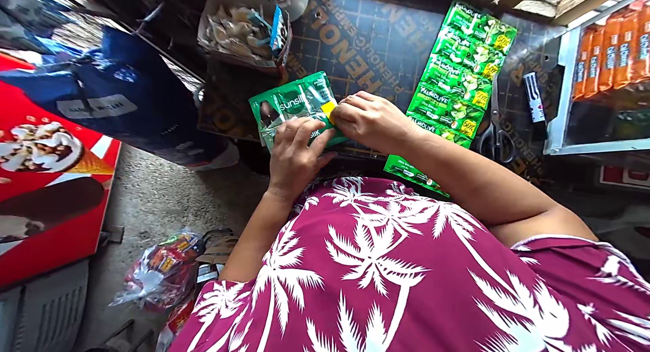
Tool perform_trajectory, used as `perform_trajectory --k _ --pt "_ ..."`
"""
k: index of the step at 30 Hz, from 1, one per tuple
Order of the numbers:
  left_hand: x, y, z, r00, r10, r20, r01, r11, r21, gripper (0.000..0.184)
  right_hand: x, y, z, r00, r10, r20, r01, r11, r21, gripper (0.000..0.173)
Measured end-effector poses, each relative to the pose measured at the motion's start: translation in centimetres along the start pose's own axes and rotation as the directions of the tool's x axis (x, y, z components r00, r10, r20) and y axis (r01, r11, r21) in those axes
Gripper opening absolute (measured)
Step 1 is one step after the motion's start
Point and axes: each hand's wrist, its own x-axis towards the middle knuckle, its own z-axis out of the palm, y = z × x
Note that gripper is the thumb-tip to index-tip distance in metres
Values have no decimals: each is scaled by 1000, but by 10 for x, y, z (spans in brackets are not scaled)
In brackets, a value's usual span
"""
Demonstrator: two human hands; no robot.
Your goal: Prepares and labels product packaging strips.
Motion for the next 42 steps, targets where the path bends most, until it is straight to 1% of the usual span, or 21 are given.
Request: perform_trajectory --k 2,4,6,7,10,15,18,22,25,29,31,34,37,39,42 --pt "0 0 -1 999 16 41 -17 1000 26 33 1 1 -3 1000 24 18 -25 999 42 16" --pt "0 -1 -2 996 29 89 -34 998 50 36 5 0 -6 996 91 24 -93 989 118 15" --pt "-1 -2 -1 996 25 86 -29 998 46 35 7 2 -11 986 143 83 -154 978 141 16" --pt "-1 -2 -1 996 20 82 -23 999 39 33 6 4 -11 985 141 96 -154 977 146 16" --pt "-3 -3 1 998 6 70 -7 1000 21 31 0 12 -14 991 80 109 -94 987 131 19" --pt "-2 -3 1 998 7 62 -8 1000 19 30 -3 14 -11 996 41 73 -45 997 66 19" --pt "-2 -4 1 998 2 67 -3 1000 17 30 -2 13 -7 999 -36 39 36 999 8 20" --pt "-1 -3 0 996 -3 88 3 1000 0 29 -1 12 -2 996 -92 5 92 996 11 19" --pt "1 -2 -2 992 -20 122 22 1000 -8 29 5 14 -1 997 -76 16 75 996 51 17" --pt "1 -4 -2 993 -6 121 11 999 -34 25 12 16 -10 999 24 42 -29 991 128 14" --pt "-1 -5 -1 994 -1 108 4 999 -35 25 11 19 -14 996 2 89 -13 992 123 15" --pt "-2 -7 -1 995 8 103 -4 999 -43 27 1 24 -12 995 -36 91 19 985 173 20" --pt "-1 -6 -2 994 4 107 4 998 -70 26 -5 22 -7 997 -7 77 -7 983 182 19" --pt "-1 -6 -3 993 -6 114 16 996 -84 26 -3 18 -4 998 -6 63 -3 988 154 19" --pt "0 -6 -5 993 -4 121 16 995 -96 27 1 12 -1 998 -57 29 55 996 69 19"
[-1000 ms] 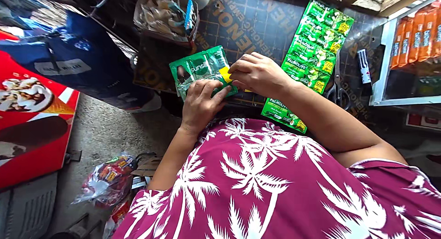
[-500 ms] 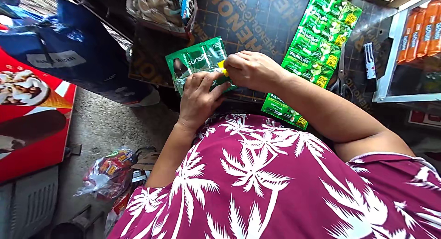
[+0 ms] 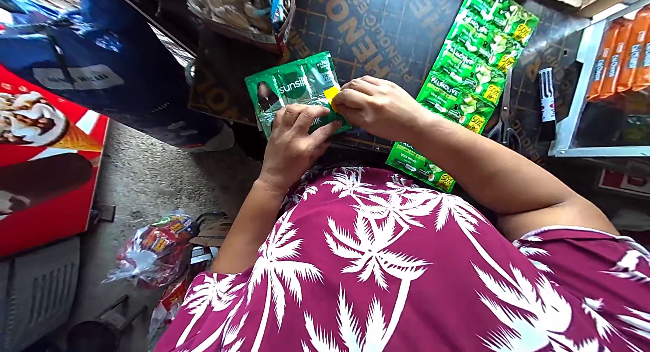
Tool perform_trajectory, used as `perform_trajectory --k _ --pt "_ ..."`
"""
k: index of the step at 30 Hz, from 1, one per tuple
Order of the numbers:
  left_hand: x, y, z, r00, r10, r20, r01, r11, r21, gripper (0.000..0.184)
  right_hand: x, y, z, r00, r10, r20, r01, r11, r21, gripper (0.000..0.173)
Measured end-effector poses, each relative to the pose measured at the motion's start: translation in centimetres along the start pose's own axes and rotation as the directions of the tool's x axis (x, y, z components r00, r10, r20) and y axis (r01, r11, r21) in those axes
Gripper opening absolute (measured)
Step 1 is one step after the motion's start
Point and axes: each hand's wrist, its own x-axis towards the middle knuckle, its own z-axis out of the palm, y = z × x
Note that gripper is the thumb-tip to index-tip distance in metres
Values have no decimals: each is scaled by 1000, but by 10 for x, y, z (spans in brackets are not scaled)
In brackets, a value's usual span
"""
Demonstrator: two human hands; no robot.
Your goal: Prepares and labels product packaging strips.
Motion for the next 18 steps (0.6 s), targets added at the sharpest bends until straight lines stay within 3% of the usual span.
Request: perform_trajectory --k 5,8,12,15,18 --pt "-2 -3 -10 1000 6 29 -2 992 -123 34 6 1 0 999 33 25 -33 999 -3 18" --pt "-8 -4 -19 998 -35 45 33 998 48 48 8 0 -5 995 85 43 -87 995 49 16" --pt "-17 -14 -21 995 -93 35 87 986 141 40 13 0 -11 987 159 35 -163 980 117 17" --pt "-15 -15 -30 998 -60 -31 63 994 93 31 12 2 -15 968 247 -52 -234 955 185 19" --pt "-9 -13 -46 975 -61 -215 69 997 32 26 10 -3 -28 898 385 -210 -304 892 334 18"
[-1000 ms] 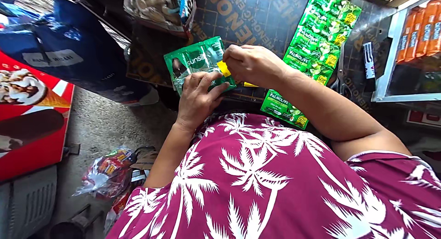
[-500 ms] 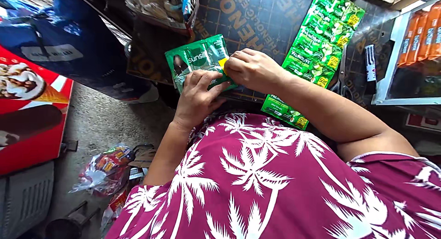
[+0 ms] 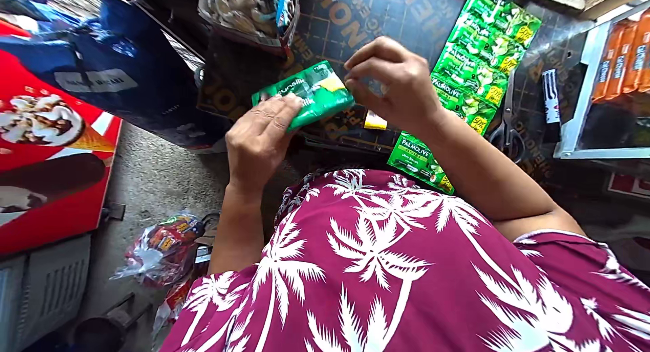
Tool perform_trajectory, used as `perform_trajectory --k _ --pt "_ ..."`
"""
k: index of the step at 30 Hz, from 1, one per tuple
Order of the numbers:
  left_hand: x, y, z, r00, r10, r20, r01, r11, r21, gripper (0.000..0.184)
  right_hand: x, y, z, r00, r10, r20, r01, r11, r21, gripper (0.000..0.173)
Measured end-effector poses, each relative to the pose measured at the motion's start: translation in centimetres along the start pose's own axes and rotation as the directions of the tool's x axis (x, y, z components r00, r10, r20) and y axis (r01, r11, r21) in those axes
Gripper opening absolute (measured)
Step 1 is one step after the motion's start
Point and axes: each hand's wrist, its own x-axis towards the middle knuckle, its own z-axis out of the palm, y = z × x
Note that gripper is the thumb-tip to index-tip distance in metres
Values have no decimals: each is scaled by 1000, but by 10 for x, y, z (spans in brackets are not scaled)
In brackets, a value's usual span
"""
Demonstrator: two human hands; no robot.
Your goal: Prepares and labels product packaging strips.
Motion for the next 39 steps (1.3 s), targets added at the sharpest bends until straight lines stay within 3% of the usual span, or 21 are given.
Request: perform_trajectory --k 2,4,6,8,14,18,23,29,35,39 --pt "8 6 -12 989 -95 -116 83 991 -108 29 0 -6 -8 990 48 -132 -35 995 94 18" --pt "14 13 -19 931 -301 -207 226 919 -322 28 0 -13 -11 978 80 -195 -53 988 142 19" --pt "20 20 -19 821 -542 -179 323 700 -637 17 -2 -23 -8 977 56 -206 -23 987 161 17" --pt "25 30 -18 721 -690 -56 360 442 -822 15 -4 -31 0 979 -5 -204 34 990 139 15" --pt "28 44 -8 539 -792 285 451 -13 -892 27 -19 -41 25 981 -107 -160 98 993 -63 15" --pt "30 51 -8 434 -786 441 480 -212 -851 26 -25 -45 36 965 -247 -82 239 966 -102 23" --pt "27 58 -5 423 -759 494 487 -270 -831 24 -24 -48 46 942 -329 -63 311 929 -200 17" --pt "22 59 0 437 -755 489 520 -232 -822 28 -23 -45 51 952 -296 -76 287 951 -114 14" --pt "11 57 9 484 -754 443 438 -230 -869 47 -14 -47 50 998 -10 -63 24 974 225 18" --pt "0 56 26 486 -795 363 492 -94 -865 53 -8 -42 53 996 82 -25 -70 946 316 19"
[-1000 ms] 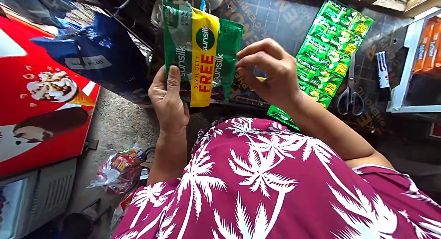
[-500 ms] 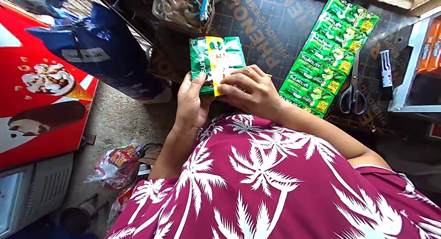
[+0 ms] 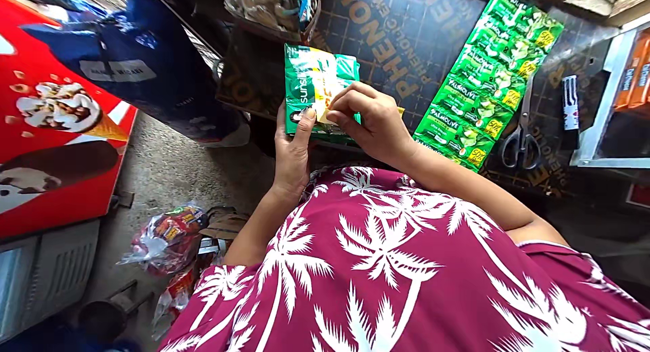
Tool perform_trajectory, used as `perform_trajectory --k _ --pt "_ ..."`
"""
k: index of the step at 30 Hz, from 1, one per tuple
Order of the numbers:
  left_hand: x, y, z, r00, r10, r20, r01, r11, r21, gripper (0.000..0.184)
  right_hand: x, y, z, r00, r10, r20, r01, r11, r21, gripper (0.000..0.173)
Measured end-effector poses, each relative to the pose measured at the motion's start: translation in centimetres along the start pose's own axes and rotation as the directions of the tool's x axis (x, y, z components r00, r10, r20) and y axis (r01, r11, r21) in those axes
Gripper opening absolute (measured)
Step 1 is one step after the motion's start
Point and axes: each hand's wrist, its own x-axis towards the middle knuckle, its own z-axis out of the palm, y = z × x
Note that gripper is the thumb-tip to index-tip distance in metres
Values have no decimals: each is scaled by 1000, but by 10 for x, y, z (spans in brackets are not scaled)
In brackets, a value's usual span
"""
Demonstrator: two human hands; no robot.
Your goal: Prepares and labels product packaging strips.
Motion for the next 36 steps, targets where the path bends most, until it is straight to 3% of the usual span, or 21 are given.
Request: perform_trajectory --k 5,10,13,15,16,18,19,20,21,24,28,32,36 --pt "4 -8 -7 996 64 69 -69 996 65 33 5 5 0 999 17 50 -17 1000 6 19" --pt "9 -5 -14 985 93 143 -112 985 128 40 15 11 -8 993 57 100 -63 997 49 20" --pt "9 -9 -15 982 171 78 -183 963 195 56 19 15 -6 989 110 103 -121 986 112 20" --pt "6 -14 -25 922 383 58 -372 833 410 63 21 13 -3 986 147 77 -157 977 145 19" --pt "4 -17 -32 866 496 64 -456 730 509 55 22 11 -2 984 163 66 -171 973 157 19" --pt "-3 -17 -42 789 601 122 -528 563 636 22 23 7 1 980 187 69 -196 967 164 18" --pt "-4 -15 -44 756 636 154 -565 514 645 23 24 5 4 978 195 78 -206 965 163 18" --pt "-6 -13 -44 762 624 173 -567 513 645 29 24 3 8 977 198 84 -209 964 164 18" --pt "-12 -11 -42 810 560 174 -529 568 631 31 24 0 11 976 198 91 -211 963 167 18" --pt "-25 -7 -32 950 299 92 -306 827 471 30 27 -7 23 979 180 96 -194 967 167 18" --pt "-22 -7 -27 964 261 40 -258 900 352 23 28 -8 36 985 147 94 -158 980 121 17" --pt "-9 -12 -22 968 238 -81 -228 966 121 19 30 -8 38 985 135 104 -145 985 91 17" --pt "-5 -18 -21 946 308 -101 -305 951 44 21 31 -3 35 983 153 98 -165 977 137 18"
